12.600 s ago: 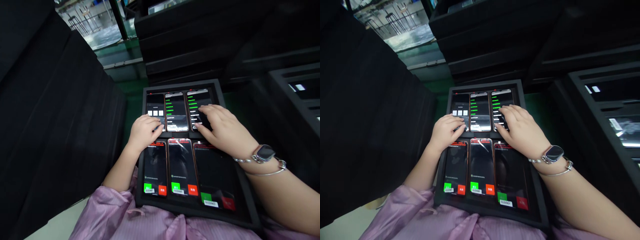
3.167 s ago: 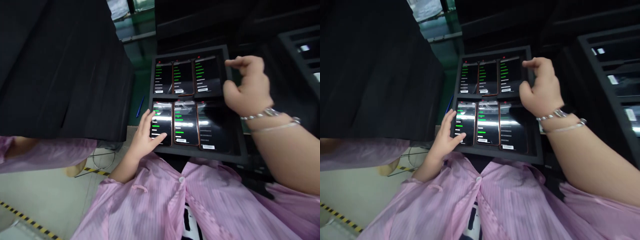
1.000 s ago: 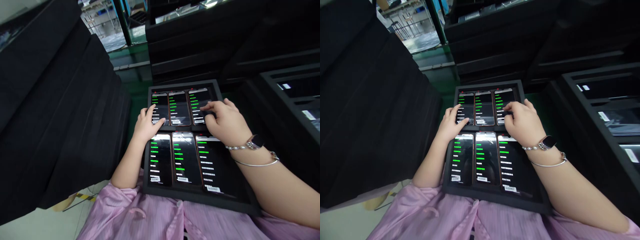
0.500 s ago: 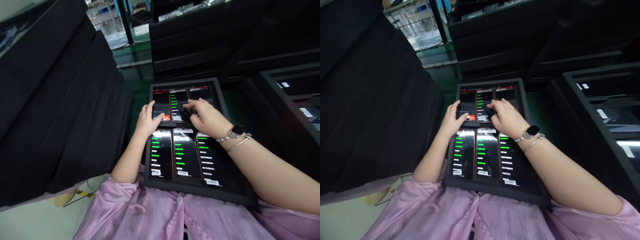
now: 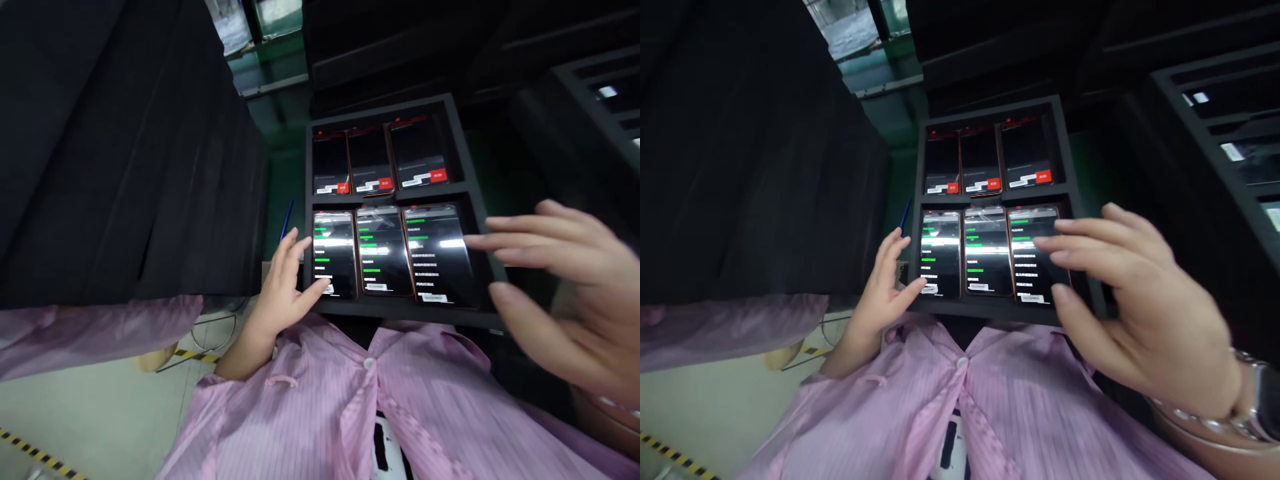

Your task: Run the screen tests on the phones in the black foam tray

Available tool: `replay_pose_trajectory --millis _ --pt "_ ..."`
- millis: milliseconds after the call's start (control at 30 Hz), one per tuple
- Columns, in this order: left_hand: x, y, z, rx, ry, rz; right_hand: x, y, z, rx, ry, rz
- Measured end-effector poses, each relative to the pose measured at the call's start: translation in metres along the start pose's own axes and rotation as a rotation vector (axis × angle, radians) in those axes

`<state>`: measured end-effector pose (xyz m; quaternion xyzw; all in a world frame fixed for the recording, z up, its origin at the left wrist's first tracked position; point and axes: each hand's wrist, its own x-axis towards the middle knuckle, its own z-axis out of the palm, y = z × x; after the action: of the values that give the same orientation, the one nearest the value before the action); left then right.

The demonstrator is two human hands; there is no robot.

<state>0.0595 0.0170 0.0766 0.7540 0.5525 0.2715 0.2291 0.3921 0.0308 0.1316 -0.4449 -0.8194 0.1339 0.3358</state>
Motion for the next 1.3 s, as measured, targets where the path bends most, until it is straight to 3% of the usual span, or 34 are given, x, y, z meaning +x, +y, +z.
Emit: replay_pose_trajectory --millis 267,533,1000,1300 --pt "-0.007 0.001 0.013 0.079 -0.111 -0.113 -0.018 0.000 0.056 0.047 -0.142 -0.064" --pt "0.004 0.009 0.016 0.271 -0.220 -0.177 -0.018 0.012 0.087 -0.086 -0.238 -0.084" --pt "0.010 0.013 0.014 0.323 -0.277 -0.218 -0.011 0.018 0.099 -0.142 -0.244 -0.019" --pt "0.004 0.007 0.018 0.188 -0.190 -0.177 -0.019 0.011 0.090 -0.040 -0.205 -0.056"
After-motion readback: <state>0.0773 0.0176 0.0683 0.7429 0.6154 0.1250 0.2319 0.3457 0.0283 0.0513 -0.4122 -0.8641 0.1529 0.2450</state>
